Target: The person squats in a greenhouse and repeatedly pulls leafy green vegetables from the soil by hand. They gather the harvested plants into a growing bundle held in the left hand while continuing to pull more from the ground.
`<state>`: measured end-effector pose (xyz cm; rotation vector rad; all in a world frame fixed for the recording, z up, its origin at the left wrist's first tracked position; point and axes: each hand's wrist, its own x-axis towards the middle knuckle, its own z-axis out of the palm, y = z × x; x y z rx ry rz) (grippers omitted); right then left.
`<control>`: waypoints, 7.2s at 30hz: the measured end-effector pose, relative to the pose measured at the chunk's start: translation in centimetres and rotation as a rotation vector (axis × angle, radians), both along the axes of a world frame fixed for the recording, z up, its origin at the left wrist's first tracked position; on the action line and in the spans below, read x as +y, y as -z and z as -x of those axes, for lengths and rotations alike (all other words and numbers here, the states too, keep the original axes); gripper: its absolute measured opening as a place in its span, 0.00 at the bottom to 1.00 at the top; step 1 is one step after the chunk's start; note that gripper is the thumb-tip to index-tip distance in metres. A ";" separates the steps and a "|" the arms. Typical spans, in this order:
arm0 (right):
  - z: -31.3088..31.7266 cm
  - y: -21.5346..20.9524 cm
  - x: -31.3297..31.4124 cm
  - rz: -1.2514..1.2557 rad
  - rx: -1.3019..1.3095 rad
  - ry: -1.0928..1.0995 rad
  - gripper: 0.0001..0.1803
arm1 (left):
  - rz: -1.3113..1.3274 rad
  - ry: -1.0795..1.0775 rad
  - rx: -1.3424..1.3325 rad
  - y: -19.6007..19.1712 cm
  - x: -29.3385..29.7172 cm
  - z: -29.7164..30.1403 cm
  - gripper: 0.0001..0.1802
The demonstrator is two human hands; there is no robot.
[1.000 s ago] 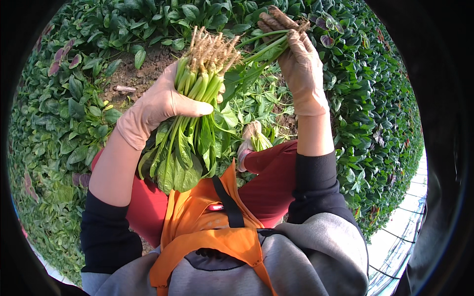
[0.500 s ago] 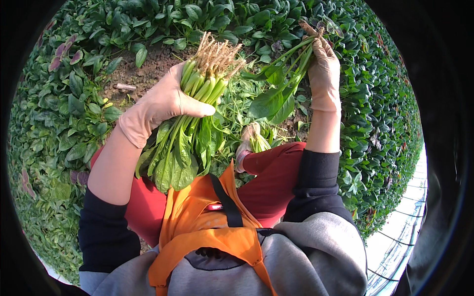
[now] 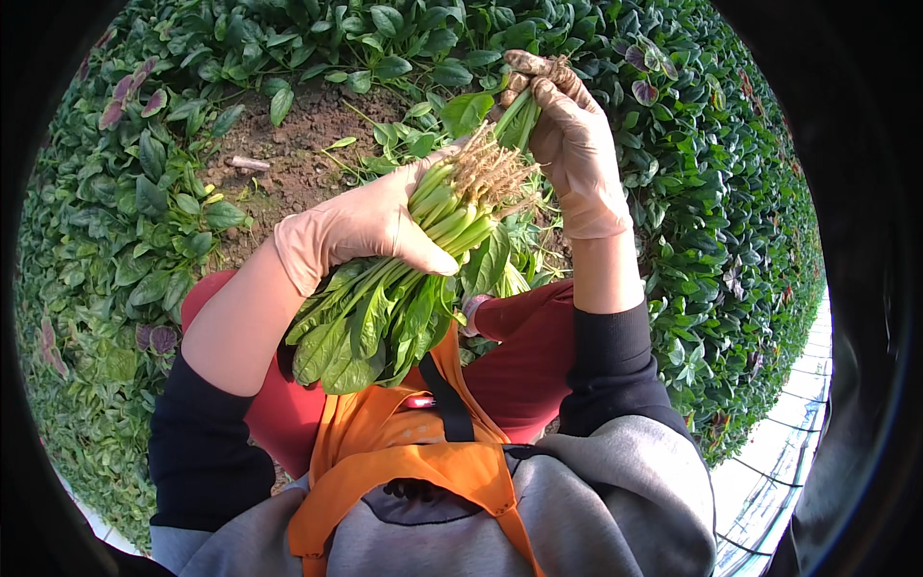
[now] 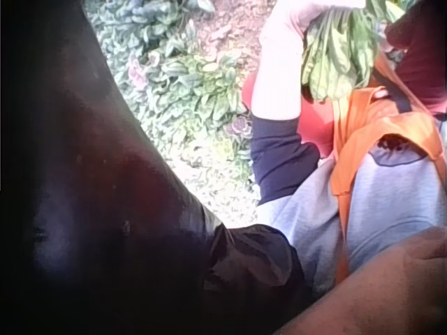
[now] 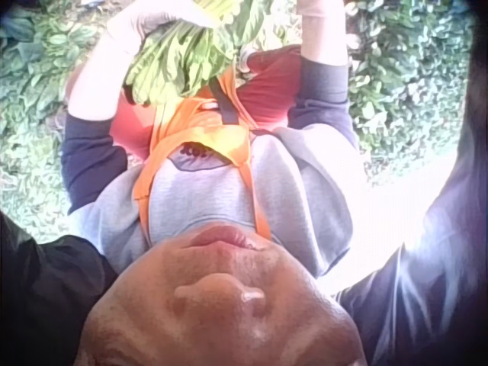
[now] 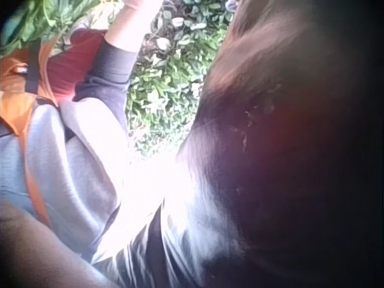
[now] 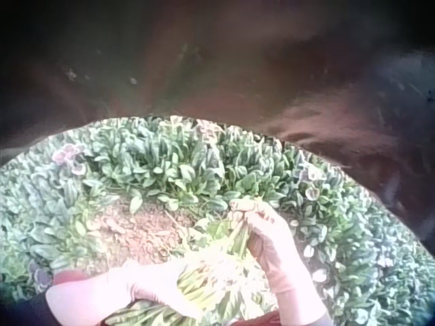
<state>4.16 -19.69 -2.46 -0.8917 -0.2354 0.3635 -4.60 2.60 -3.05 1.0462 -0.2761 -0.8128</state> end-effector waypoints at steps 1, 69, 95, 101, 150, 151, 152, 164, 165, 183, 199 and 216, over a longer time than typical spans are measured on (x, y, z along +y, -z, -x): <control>0.4 0.2 0.5 0.058 -0.013 0.005 0.16 | -0.048 0.001 0.042 0.3 -0.4 0.0 0.43; 0.1 18.5 9.8 1.459 -0.710 -0.727 0.35 | -0.528 -1.829 -0.905 -4.9 18.3 1.9 0.20; -11.4 28.1 19.5 1.243 -0.397 -0.402 0.16 | -0.980 -1.321 -0.619 0.7 20.8 -4.8 0.27; -14.6 29.1 12.3 1.435 -0.177 0.072 0.18 | -1.252 -1.268 -0.639 2.2 17.7 -7.2 0.26; -33.4 41.1 7.8 2.148 -0.898 0.355 0.17 | -1.584 -0.530 -0.822 4.0 13.0 -9.8 0.25; -32.8 39.9 7.6 2.104 -0.804 0.378 0.16 | -1.533 -0.559 -0.785 4.1 13.1 -9.7 0.27; -31.9 38.6 7.2 1.811 -0.575 0.544 0.16 | -1.482 -0.588 -0.749 4.1 13.3 -9.5 0.29; -26.1 23.2 2.2 1.660 -0.531 -0.010 0.22 | -1.478 -0.594 -0.794 2.8 13.1 -5.9 0.33; -25.0 21.6 1.8 1.506 -0.400 -0.025 0.24 | -1.321 -0.680 -0.725 2.5 12.6 -5.7 0.33; -1.6 -7.3 2.4 1.558 -0.913 -0.258 0.15 | -0.421 -0.149 -0.291 -0.1 3.5 -4.2 0.54; -3.2 -5.5 -0.7 1.039 -0.168 0.581 0.13 | -0.243 -0.231 -0.150 -0.8 3.2 -4.9 0.42; -1.7 -3.9 0.7 0.962 -0.262 0.291 0.05 | -0.305 -0.298 -0.172 -1.1 1.7 -4.3 0.45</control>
